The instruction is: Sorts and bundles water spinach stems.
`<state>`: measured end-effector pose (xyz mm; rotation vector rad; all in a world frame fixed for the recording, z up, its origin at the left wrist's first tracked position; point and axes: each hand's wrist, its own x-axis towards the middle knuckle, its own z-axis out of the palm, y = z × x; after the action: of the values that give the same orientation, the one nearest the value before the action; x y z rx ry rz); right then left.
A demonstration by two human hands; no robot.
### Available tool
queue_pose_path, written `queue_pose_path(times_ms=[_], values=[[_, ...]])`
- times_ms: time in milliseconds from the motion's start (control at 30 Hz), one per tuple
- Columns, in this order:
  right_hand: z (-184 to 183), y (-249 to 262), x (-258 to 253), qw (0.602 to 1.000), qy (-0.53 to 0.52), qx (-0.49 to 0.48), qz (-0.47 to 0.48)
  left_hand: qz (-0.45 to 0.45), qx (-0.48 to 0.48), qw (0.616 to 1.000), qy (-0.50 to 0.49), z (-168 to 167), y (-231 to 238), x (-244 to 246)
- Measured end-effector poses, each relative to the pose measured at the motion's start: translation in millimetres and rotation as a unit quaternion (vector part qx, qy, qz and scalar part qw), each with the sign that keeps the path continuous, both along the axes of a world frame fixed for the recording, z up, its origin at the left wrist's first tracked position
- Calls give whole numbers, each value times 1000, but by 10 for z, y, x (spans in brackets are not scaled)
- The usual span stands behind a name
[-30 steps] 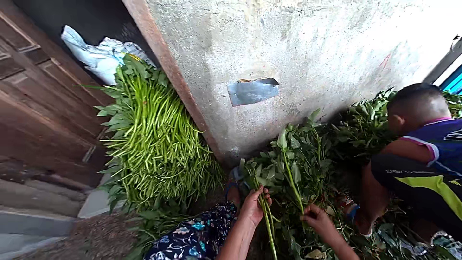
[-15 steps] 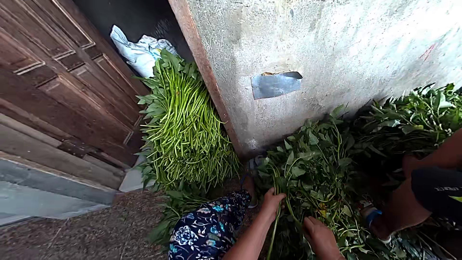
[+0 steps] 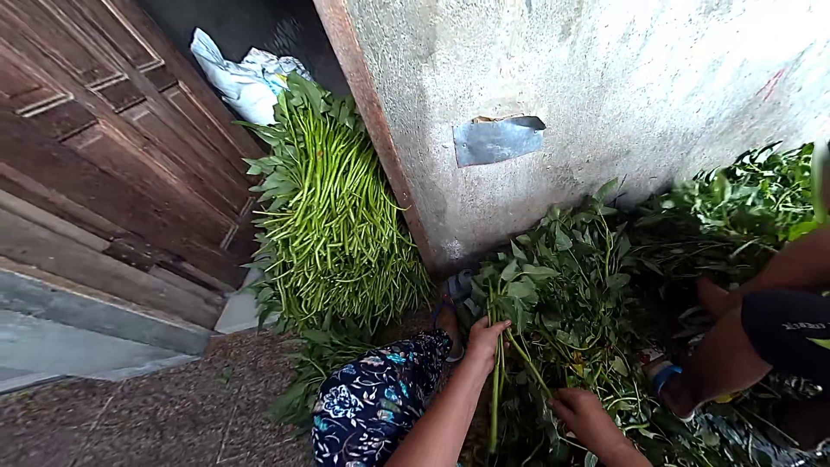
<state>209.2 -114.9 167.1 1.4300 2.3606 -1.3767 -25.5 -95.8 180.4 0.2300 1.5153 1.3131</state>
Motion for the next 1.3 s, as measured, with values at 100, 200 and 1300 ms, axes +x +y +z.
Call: queue_pose_path(times_ms=[100, 200, 1300], values=[[42, -144, -43, 965, 148, -32, -213, 107, -1, 994, -31, -58, 21, 51], [78, -214, -10, 868, 311, -52, -383, 155, -21, 987, -29, -99, 23, -9], [-662, 1274, 202, 907, -102, -107, -394, 74, 68, 982, -163, 296, 102, 59]])
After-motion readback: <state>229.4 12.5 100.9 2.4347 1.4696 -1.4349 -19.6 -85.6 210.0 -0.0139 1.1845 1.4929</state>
